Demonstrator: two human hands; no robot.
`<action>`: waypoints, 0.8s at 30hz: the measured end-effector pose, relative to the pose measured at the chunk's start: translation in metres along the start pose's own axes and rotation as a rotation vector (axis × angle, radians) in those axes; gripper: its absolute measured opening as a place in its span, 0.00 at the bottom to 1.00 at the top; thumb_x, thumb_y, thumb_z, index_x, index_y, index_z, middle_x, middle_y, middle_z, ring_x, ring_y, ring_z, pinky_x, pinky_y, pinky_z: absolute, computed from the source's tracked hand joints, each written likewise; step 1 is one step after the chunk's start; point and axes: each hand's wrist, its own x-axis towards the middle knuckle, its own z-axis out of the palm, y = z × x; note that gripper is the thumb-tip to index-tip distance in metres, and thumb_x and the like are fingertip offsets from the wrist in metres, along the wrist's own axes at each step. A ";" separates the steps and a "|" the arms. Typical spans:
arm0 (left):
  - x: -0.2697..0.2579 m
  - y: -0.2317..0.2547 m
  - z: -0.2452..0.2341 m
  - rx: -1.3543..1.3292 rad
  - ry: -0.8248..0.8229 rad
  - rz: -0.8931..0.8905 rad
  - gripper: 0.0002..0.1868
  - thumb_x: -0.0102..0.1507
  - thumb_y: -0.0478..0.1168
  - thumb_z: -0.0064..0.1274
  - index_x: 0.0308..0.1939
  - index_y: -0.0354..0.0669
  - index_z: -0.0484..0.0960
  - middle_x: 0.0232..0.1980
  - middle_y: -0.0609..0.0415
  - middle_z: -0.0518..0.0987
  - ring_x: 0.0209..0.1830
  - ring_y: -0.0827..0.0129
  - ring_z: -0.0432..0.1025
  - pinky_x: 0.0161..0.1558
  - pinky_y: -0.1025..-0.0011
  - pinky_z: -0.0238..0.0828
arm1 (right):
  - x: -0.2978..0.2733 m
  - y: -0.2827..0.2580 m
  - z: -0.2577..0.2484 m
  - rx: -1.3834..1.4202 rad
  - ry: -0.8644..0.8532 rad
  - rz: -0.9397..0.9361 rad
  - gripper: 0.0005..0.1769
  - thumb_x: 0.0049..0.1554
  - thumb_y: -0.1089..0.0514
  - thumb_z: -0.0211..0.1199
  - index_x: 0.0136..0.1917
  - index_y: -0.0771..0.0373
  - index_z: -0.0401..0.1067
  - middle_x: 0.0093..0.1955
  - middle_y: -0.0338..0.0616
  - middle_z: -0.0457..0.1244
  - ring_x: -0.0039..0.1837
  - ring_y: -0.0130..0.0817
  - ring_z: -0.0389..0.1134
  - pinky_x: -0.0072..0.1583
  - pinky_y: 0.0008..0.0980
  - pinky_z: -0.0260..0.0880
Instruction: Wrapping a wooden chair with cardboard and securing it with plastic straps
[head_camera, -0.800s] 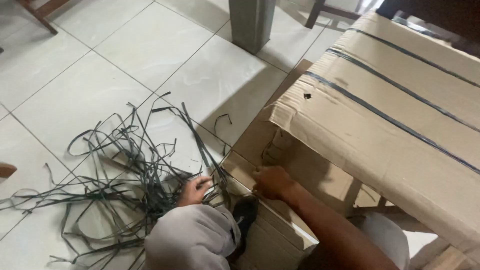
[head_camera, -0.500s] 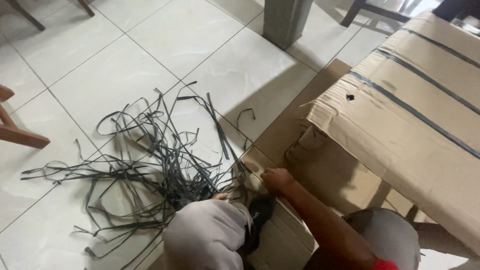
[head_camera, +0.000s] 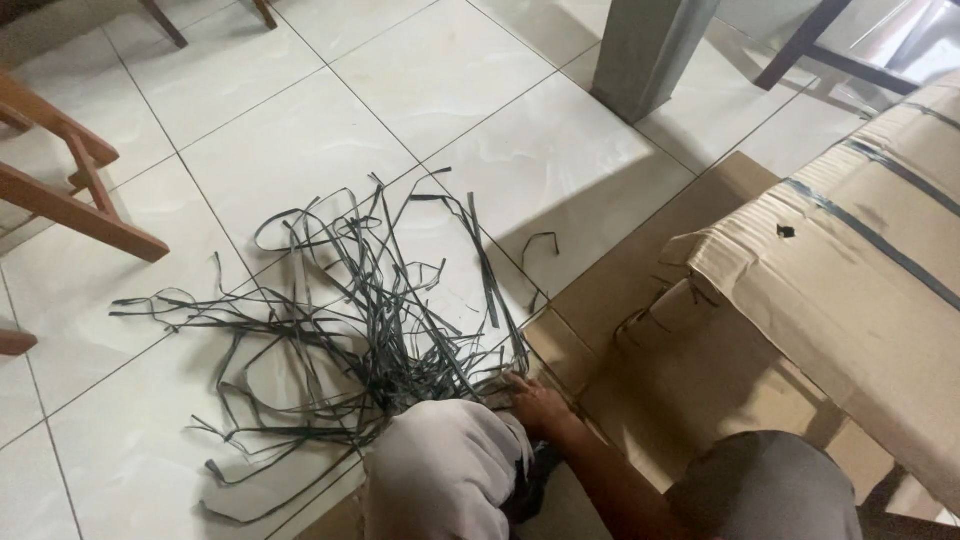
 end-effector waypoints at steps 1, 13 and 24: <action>0.001 0.008 0.001 -0.003 0.004 0.002 0.17 0.66 0.44 0.45 0.29 0.42 0.83 0.29 0.64 0.80 0.27 0.81 0.69 0.38 0.86 0.73 | 0.001 -0.001 -0.002 -0.004 0.001 -0.002 0.20 0.60 0.53 0.52 0.61 0.62 0.73 0.82 0.39 0.47 0.66 0.52 0.63 0.55 0.48 0.72; -0.094 0.117 -0.048 0.084 0.352 -0.266 0.19 0.64 0.35 0.41 0.20 0.51 0.81 0.22 0.64 0.81 0.16 0.77 0.70 0.27 0.79 0.74 | -0.004 -0.019 -0.095 0.666 0.290 0.263 0.19 0.59 0.49 0.57 0.60 0.57 0.73 0.63 0.39 0.63 0.53 0.41 0.71 0.50 0.42 0.76; 0.290 -0.094 0.144 -0.824 0.445 0.444 0.13 0.61 0.54 0.65 0.49 0.64 0.89 0.51 0.64 0.88 0.57 0.72 0.79 0.62 0.67 0.75 | -0.043 -0.034 -0.209 1.317 0.754 0.312 0.19 0.51 0.64 0.73 0.57 0.64 0.79 0.40 0.43 0.66 0.47 0.32 0.68 0.54 0.34 0.74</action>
